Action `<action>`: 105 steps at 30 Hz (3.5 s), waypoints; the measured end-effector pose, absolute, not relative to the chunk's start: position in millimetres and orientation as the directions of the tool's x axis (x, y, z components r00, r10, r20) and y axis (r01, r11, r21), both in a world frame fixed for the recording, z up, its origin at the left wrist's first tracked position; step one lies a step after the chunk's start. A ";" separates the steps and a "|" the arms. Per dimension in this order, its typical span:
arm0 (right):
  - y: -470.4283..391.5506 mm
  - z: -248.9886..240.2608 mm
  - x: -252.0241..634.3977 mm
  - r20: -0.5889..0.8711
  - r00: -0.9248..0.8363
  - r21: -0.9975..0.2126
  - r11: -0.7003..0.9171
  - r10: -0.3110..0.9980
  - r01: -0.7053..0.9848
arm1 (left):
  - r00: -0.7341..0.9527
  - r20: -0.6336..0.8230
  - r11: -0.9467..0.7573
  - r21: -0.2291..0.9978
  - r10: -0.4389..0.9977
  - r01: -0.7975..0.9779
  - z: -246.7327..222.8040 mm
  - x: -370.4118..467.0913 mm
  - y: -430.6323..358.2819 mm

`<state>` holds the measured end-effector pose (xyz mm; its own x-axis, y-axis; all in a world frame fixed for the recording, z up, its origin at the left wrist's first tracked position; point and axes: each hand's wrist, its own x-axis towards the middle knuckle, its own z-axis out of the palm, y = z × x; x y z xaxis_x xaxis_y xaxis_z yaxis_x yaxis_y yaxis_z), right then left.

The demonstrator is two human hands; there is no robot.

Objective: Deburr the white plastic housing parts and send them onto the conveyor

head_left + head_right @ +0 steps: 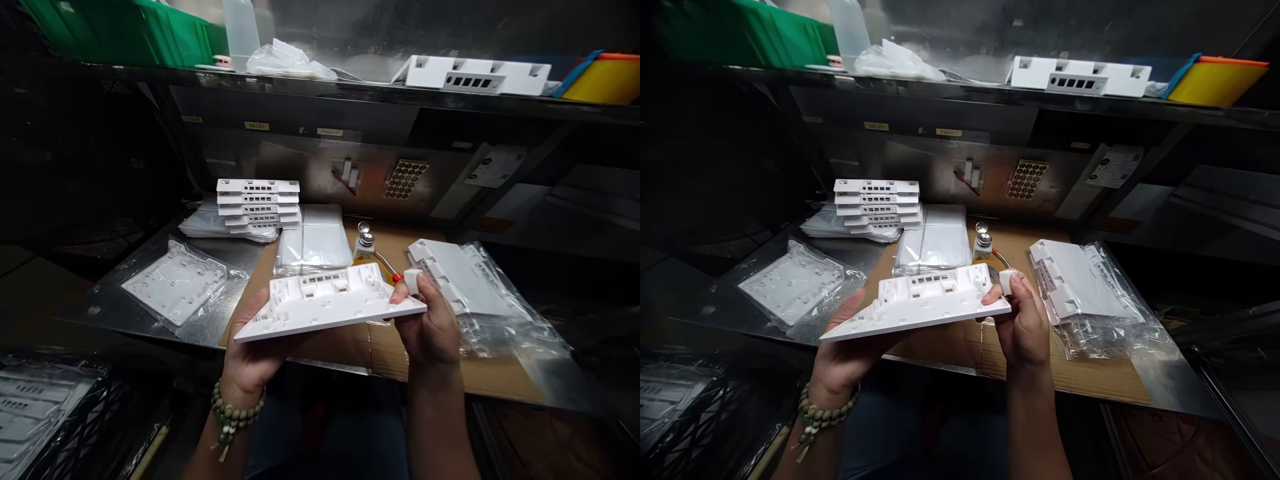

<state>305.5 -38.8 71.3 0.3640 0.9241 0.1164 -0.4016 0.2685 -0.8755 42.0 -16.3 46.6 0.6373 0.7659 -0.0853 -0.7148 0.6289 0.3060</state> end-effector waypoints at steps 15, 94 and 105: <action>-65.4 63.9 237.8 0.709 0.334 -0.689 0.511 0.621 0.514 | 0.318 -0.371 0.422 0.242 0.872 -0.874 64.5 66.1 -13.5; -91.4 69.6 211.1 0.597 -0.091 -0.717 0.581 0.797 0.385 | -0.004 -0.305 0.192 0.610 0.952 -0.769 86.6 86.0 -29.7; -93.6 63.3 211.6 0.632 -0.139 -0.641 0.615 0.763 0.460 | 0.088 -0.332 0.264 0.536 0.939 -0.802 79.1 81.0 -28.6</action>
